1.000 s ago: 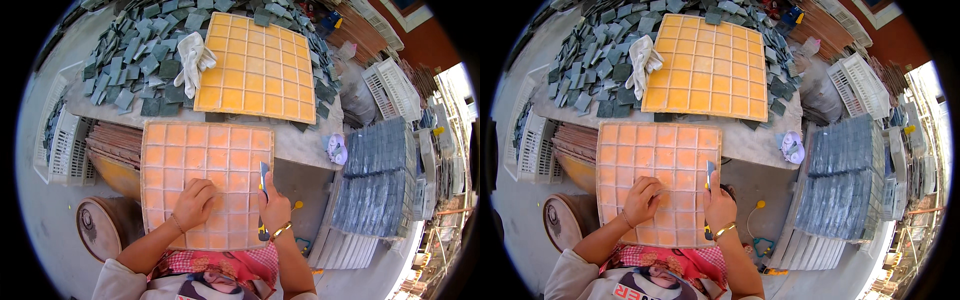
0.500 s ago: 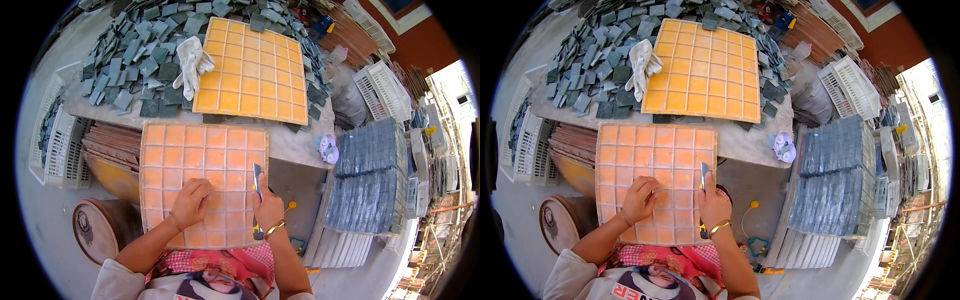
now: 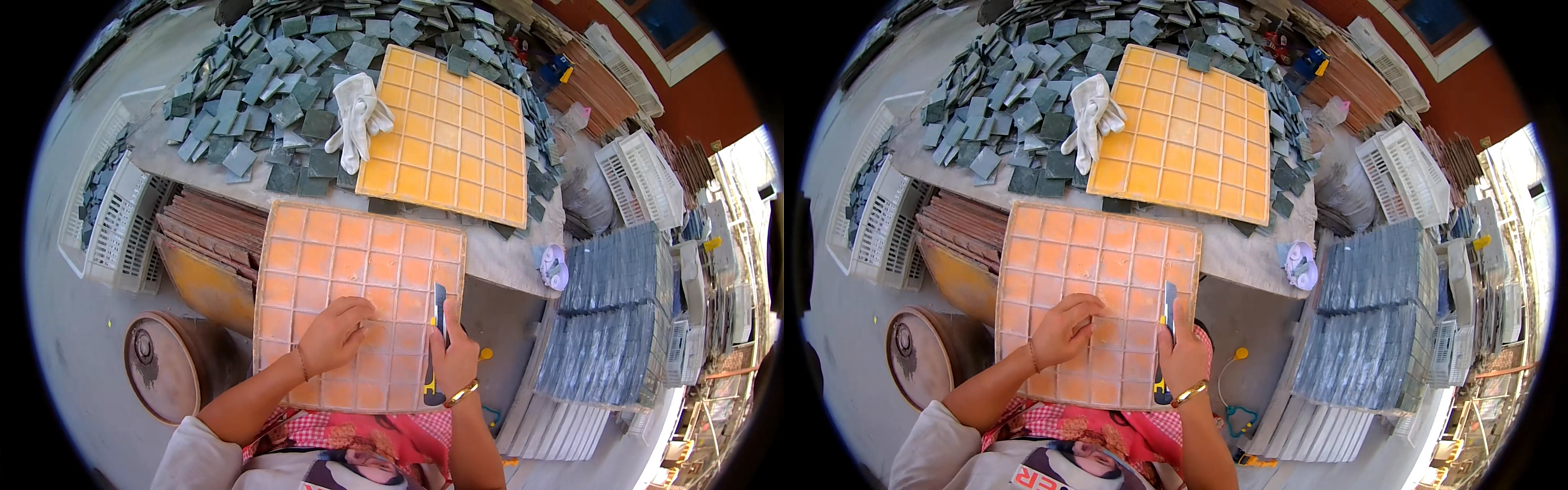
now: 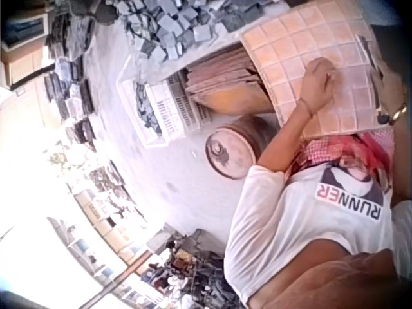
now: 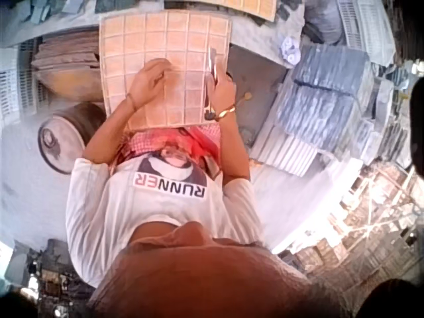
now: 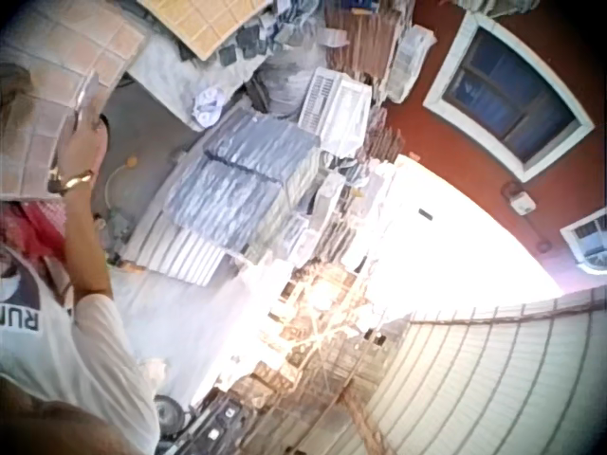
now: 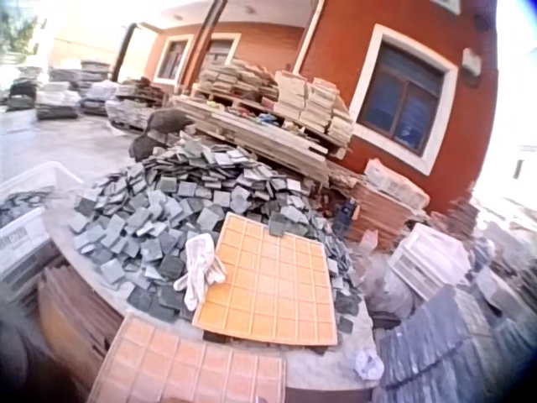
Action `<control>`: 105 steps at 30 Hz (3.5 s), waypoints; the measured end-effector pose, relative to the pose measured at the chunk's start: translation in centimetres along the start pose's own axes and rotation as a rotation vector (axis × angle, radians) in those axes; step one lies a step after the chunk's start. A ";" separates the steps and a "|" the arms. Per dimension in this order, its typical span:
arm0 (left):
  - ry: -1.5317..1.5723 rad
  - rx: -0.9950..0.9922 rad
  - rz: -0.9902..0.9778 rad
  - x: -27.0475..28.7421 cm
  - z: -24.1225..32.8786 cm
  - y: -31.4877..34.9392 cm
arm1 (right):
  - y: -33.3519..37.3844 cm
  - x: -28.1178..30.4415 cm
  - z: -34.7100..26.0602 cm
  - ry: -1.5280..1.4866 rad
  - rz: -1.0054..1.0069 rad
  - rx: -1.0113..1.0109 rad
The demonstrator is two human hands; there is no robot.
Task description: The person uses a utility knife to score and separate individual tiles from a larger orange tile sheet. They repeatedly score the grid lines and then snap the tiles apart by hand.
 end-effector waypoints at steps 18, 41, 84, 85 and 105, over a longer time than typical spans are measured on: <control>-0.458 0.183 0.287 9.7 -7.2 5.8 | -7.1 -4.5 -0.5 0.229 -0.530 0.369; -0.470 0.171 0.305 7.5 -8.1 3.9 | -4.7 -4.0 2.0 0.141 -0.537 0.547; -0.259 0.119 0.375 16.9 -9.0 11.2 | -15.4 -10.8 -15.0 0.282 -0.445 0.602; -0.256 0.126 0.371 16.9 -9.0 11.4 | -16.8 -11.6 -15.0 0.304 -0.414 0.673; -0.213 0.129 0.364 17.5 -12.9 11.0 | -22.3 -15.2 -15.7 0.538 -0.464 0.748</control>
Point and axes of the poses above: each hand's wrist, its own y-axis away from the middle knuckle, its own x-axis out of the back of the hand, z = x × y, the point moved 3 cm from there along -y, towards the middle knuckle, and after that the axes turned 7 degrees about -z, right-handed, at the moved point
